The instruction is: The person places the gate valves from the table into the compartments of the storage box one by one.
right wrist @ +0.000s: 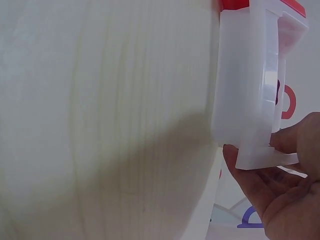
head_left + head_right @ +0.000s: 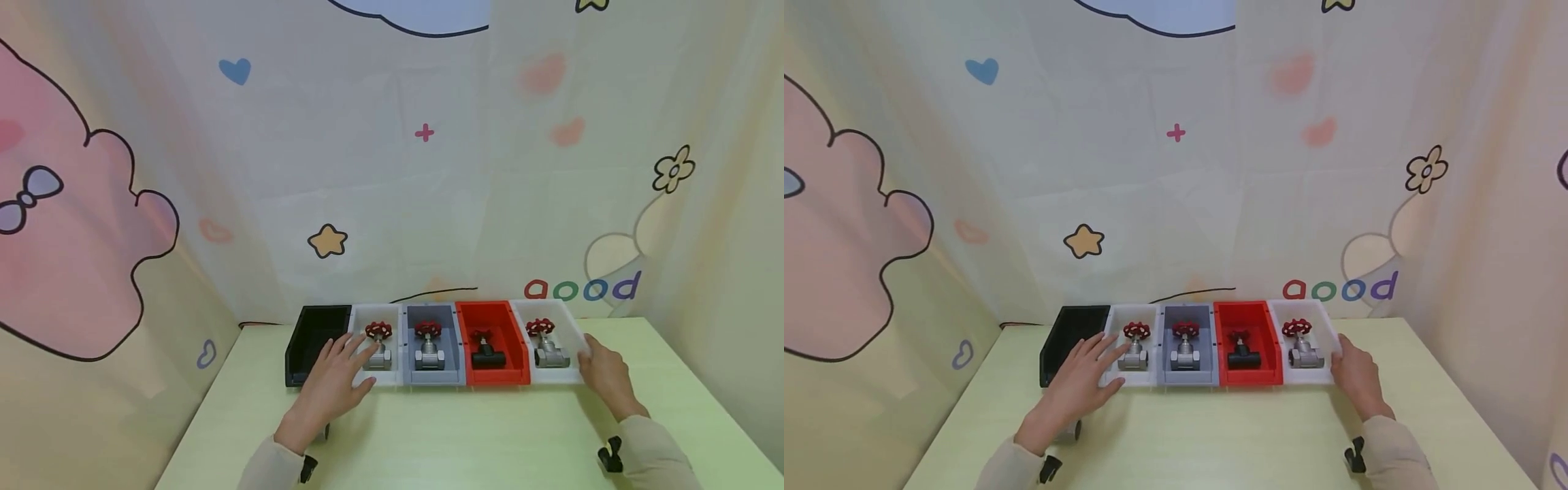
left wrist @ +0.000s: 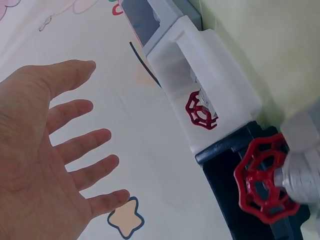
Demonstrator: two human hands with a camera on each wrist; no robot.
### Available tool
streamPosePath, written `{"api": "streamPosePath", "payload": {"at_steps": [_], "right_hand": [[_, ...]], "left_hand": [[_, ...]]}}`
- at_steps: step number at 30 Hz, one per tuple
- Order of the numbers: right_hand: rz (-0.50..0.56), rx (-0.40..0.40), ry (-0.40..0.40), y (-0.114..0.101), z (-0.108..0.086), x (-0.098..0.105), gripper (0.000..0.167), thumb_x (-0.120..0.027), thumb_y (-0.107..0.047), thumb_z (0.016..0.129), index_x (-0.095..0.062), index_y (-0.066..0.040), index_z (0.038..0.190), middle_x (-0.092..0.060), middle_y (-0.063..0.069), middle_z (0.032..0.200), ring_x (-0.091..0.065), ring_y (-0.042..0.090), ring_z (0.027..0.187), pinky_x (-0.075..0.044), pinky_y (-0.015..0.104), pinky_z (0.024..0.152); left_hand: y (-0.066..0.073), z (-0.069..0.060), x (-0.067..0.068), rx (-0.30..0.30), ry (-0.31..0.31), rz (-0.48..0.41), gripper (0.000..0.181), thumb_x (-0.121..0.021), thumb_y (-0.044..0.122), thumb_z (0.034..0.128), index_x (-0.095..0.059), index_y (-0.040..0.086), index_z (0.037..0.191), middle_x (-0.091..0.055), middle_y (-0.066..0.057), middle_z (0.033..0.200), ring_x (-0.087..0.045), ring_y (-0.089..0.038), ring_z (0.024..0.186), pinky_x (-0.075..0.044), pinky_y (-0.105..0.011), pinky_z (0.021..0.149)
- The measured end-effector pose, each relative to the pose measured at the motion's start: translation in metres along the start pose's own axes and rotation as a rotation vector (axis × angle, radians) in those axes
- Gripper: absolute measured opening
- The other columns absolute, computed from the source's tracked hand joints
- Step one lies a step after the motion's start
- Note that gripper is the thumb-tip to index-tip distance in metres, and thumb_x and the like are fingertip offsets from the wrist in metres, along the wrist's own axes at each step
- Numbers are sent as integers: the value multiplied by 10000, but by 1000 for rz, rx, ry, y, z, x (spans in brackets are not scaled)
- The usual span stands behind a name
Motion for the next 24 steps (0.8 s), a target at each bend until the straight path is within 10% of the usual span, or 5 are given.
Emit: {"api": "streamPosePath", "payload": {"at_steps": [24], "right_hand": [[3, 45, 19, 3, 0, 0, 527, -461, -111, 972, -345, 177, 1398, -481, 451, 1265, -549, 606, 1047, -484, 631, 791]], "left_hand": [[-29, -47, -1, 91, -25, 11, 622, -726, 416, 861, -533, 233, 1424, -472, -62, 1506, -398, -340, 1404, -313, -587, 1130]]}}
Point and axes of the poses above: each hand's wrist, its own z-axis towards the middle knuckle, its own x-axis out of the back of the hand, y = z × x, the point moved 1 cm from there along z, towards the middle knuckle
